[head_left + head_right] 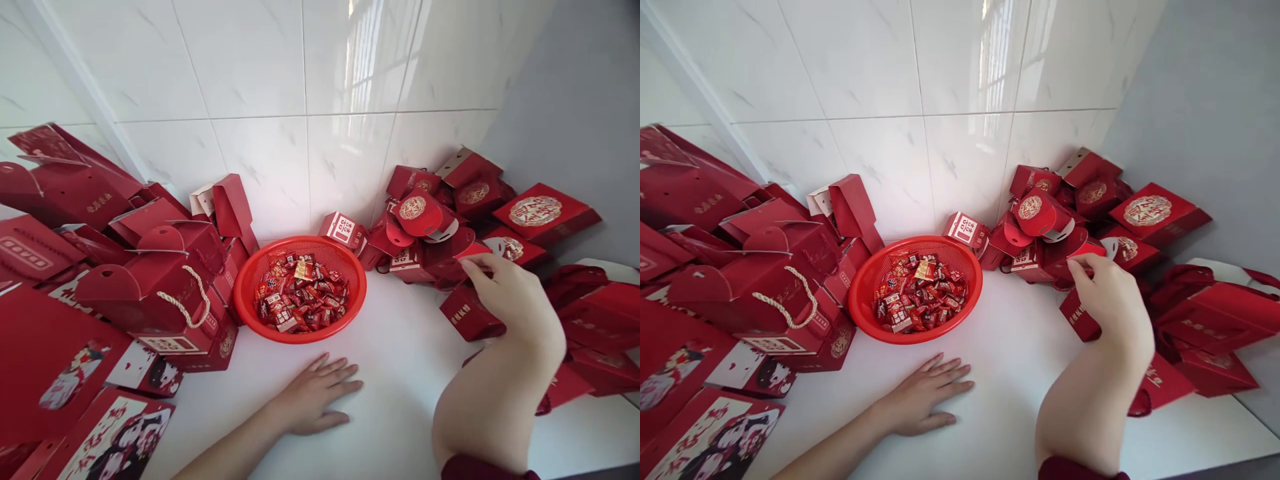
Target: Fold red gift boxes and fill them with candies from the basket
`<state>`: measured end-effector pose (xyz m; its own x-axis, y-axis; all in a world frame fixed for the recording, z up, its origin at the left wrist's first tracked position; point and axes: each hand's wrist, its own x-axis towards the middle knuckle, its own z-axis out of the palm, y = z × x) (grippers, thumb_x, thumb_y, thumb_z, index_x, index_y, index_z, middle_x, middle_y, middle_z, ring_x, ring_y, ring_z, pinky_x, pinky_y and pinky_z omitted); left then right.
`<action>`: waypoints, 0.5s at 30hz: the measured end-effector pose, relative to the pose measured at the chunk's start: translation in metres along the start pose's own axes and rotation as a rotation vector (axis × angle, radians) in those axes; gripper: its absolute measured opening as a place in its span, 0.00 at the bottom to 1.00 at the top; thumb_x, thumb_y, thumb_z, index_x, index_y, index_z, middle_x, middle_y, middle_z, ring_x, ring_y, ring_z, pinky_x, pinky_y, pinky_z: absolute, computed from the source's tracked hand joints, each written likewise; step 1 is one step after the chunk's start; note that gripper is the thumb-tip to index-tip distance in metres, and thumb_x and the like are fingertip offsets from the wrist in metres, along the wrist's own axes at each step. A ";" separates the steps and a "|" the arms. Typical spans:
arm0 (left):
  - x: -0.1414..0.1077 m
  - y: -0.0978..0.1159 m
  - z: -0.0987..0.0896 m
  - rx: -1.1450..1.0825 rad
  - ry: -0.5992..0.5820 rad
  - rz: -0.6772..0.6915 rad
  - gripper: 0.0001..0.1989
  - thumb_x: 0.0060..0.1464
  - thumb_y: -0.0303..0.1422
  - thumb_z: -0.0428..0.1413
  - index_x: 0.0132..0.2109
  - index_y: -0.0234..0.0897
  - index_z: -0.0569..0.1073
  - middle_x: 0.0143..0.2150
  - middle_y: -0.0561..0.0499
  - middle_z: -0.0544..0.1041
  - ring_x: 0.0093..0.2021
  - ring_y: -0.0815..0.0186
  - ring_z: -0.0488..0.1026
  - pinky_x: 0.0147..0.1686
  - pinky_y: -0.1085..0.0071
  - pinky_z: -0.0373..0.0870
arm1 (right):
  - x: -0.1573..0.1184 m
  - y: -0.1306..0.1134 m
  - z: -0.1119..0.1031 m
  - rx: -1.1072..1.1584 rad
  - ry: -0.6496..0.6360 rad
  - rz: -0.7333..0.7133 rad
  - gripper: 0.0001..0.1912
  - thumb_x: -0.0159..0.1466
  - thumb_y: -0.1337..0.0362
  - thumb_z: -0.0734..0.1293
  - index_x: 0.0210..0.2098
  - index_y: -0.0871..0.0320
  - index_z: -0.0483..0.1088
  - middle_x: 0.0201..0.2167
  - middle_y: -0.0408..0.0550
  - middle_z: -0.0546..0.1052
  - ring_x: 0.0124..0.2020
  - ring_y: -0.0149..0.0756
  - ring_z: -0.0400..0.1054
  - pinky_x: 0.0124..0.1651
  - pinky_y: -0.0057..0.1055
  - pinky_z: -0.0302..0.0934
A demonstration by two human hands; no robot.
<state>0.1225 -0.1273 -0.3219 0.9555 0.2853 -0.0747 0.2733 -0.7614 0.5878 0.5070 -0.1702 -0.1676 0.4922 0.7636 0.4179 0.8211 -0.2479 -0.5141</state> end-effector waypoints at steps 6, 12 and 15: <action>0.002 0.002 -0.008 -0.045 0.012 -0.023 0.34 0.60 0.54 0.52 0.70 0.62 0.53 0.74 0.55 0.53 0.74 0.52 0.49 0.72 0.44 0.43 | 0.030 -0.042 0.070 0.537 -0.237 0.015 0.11 0.62 0.58 0.68 0.39 0.58 0.79 0.42 0.52 0.80 0.45 0.47 0.72 0.44 0.37 0.64; 0.001 0.001 -0.007 -0.064 0.014 -0.039 0.34 0.59 0.55 0.52 0.70 0.62 0.54 0.74 0.56 0.53 0.74 0.52 0.49 0.72 0.44 0.43 | 0.058 -0.098 0.185 1.046 -0.487 0.220 0.10 0.65 0.60 0.68 0.41 0.59 0.77 0.40 0.50 0.81 0.42 0.37 0.74 0.47 0.33 0.68; 0.001 -0.001 -0.005 -0.070 0.019 -0.039 0.34 0.59 0.55 0.52 0.69 0.64 0.53 0.74 0.57 0.54 0.74 0.53 0.49 0.72 0.44 0.44 | 0.071 -0.105 0.212 1.146 -0.501 0.304 0.12 0.67 0.57 0.67 0.40 0.61 0.74 0.36 0.49 0.80 0.37 0.37 0.74 0.43 0.36 0.70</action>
<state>0.1228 -0.1236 -0.3181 0.9420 0.3252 -0.0833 0.3008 -0.7072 0.6398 0.3944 0.0368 -0.2426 0.2481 0.9684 -0.0264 -0.1431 0.0097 -0.9897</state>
